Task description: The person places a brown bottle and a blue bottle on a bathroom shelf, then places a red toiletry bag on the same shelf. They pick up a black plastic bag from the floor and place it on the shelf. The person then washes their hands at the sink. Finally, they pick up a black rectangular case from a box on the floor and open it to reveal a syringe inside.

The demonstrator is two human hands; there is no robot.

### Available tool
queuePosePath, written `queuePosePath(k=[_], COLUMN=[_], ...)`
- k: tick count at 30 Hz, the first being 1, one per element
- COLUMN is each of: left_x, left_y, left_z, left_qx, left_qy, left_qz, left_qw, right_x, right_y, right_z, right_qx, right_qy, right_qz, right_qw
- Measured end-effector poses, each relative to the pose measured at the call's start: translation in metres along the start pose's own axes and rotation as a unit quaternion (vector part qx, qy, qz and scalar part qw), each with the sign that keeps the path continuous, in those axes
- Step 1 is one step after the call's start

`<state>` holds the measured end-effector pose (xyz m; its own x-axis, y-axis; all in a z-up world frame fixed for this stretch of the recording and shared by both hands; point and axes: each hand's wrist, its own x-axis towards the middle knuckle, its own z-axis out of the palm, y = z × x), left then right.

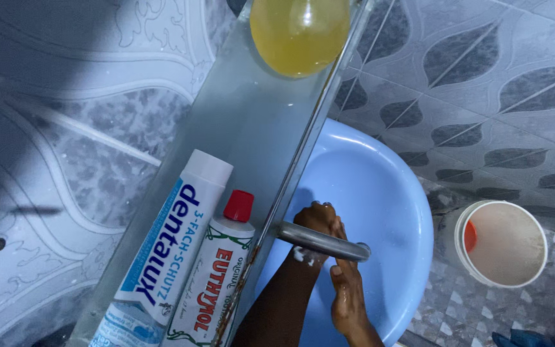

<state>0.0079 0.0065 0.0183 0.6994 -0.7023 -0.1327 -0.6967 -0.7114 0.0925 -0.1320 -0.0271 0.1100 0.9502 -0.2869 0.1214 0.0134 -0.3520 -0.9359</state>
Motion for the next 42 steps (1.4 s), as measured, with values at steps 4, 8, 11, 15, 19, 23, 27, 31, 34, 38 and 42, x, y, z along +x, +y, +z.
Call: queuePosePath(k=[4, 8, 11, 15, 19, 23, 27, 31, 34, 38, 42], left_x=[0.004, 0.002, 0.004, 0.009, 0.011, 0.009, 0.008, 0.005, 0.003, 0.007, 0.003], left_y=[-0.002, 0.002, 0.005, 0.004, -0.002, 0.005, 0.004, 0.002, 0.007, 0.016, 0.024], left_z=[0.005, 0.005, -0.001, -0.007, -0.014, -0.014, -0.014, -0.018, -0.021, -0.023, -0.02], left_qx=[0.0, 0.0, 0.004, 0.001, 0.002, 0.0, 0.001, 0.001, 0.005, 0.01, 0.009], left_qy=[0.002, -0.003, -0.002, 0.012, 0.02, 0.02, 0.019, 0.015, 0.01, 0.007, 0.003], left_qz=[0.005, 0.012, 0.017, 0.018, 0.022, 0.03, 0.032, 0.033, 0.042, 0.058, 0.065], left_qw=[1.0, 1.0, 1.0, 1.0, 1.0, 0.999, 0.999, 0.999, 0.999, 0.998, 0.998], right_x=[-0.027, -0.023, 0.011, -0.001, -0.031, -0.004, 0.001, -0.039, -0.035, -0.013, -0.034], right_y=[-0.022, -0.013, 0.009, -0.002, -0.014, 0.001, -0.016, -0.038, -0.032, -0.033, -0.049], right_z=[0.011, 0.006, 0.001, -0.003, -0.005, -0.011, -0.01, -0.001, -0.001, -0.007, 0.001], right_qx=[0.033, -0.016, 0.013, -0.074, -0.118, -0.119, -0.085, -0.051, -0.08, -0.091, 0.078], right_qy=[0.006, 0.025, 0.029, 0.022, -0.009, 0.014, 0.009, -0.001, 0.001, 0.023, -0.036], right_qz=[0.129, 0.003, -0.006, -0.031, -0.052, -0.059, -0.088, -0.143, -0.135, -0.092, -0.161], right_qw=[0.991, 1.0, 0.999, 0.997, 0.992, 0.991, 0.992, 0.988, 0.988, 0.991, 0.983])
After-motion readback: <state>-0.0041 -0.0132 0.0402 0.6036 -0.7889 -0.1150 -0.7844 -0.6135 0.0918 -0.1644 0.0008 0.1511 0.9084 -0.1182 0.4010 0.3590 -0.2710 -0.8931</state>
